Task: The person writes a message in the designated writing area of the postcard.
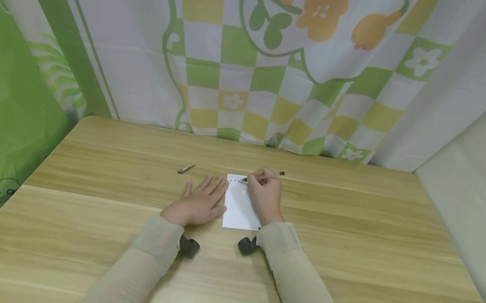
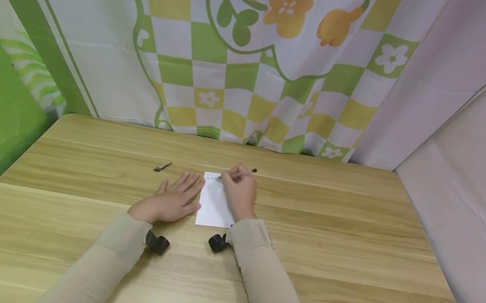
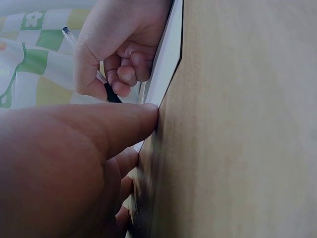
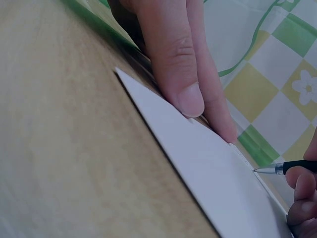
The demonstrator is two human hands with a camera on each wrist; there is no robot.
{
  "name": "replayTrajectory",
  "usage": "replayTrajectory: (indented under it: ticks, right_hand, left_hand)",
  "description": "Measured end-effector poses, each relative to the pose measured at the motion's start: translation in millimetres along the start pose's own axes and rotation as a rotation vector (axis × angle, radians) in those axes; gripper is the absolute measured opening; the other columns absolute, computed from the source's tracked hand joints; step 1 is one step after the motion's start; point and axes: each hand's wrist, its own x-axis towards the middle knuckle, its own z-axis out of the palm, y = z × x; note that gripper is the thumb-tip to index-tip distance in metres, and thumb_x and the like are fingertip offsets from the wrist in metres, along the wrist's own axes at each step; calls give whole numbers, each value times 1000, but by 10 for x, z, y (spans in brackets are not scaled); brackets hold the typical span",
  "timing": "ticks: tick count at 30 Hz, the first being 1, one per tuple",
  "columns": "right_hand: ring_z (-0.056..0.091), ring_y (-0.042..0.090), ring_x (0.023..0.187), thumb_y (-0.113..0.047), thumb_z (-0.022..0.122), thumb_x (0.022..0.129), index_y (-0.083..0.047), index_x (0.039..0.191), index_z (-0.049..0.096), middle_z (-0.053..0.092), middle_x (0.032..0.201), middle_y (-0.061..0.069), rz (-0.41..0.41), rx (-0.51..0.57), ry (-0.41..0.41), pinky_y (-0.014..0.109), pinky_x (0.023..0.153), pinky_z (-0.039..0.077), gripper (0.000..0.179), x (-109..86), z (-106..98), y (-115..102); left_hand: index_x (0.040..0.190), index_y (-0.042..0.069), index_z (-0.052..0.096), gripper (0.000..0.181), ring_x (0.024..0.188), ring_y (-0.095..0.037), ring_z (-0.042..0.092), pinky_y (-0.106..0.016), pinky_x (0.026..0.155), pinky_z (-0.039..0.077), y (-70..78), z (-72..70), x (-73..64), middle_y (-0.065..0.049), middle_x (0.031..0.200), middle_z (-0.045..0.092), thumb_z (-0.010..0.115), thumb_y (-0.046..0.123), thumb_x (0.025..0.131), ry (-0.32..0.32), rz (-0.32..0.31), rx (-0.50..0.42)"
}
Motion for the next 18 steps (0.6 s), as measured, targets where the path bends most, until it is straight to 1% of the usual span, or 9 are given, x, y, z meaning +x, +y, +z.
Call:
replayTrajectory:
  ticks: [4, 8, 15, 18]
  right_hand:
    - [54, 18, 75, -12, 63, 86, -7, 80, 67, 62, 89, 5, 7, -7, 2, 25, 60, 43, 8, 3, -2, 4]
    - [55, 18, 73, -12, 63, 86, -7, 81, 67, 62, 88, 6, 7, -7, 2, 24, 58, 43, 8, 3, -4, 3]
    - [55, 17, 71, -12, 62, 88, -6, 81, 66, 62, 87, 6, 8, 7, -6, 22, 56, 43, 9, -6, -9, -20]
    - [55, 18, 71, -12, 63, 88, -6, 81, 66, 62, 87, 6, 18, 9, -5, 22, 56, 43, 9, -8, -11, -16]
  left_hand:
    - [164, 14, 11, 69, 155, -32, -10, -67, 115, -14, -4, 5, 0, -6, 170, -6, 39, 42, 108, 8, 6, -4]
    - [164, 16, 8, 70, 155, -30, -13, -66, 115, -15, -28, 19, 23, -3, 170, -9, 37, 45, 108, 2, -1, 5]
    - [164, 13, 11, 69, 155, -33, -10, -68, 115, -14, 11, -16, -13, -8, 170, -5, 39, 41, 108, 0, 9, -12]
    - [164, 13, 10, 69, 155, -32, -11, -67, 115, -14, -2, 0, -3, -7, 170, -6, 38, 42, 108, 0, 8, -12]
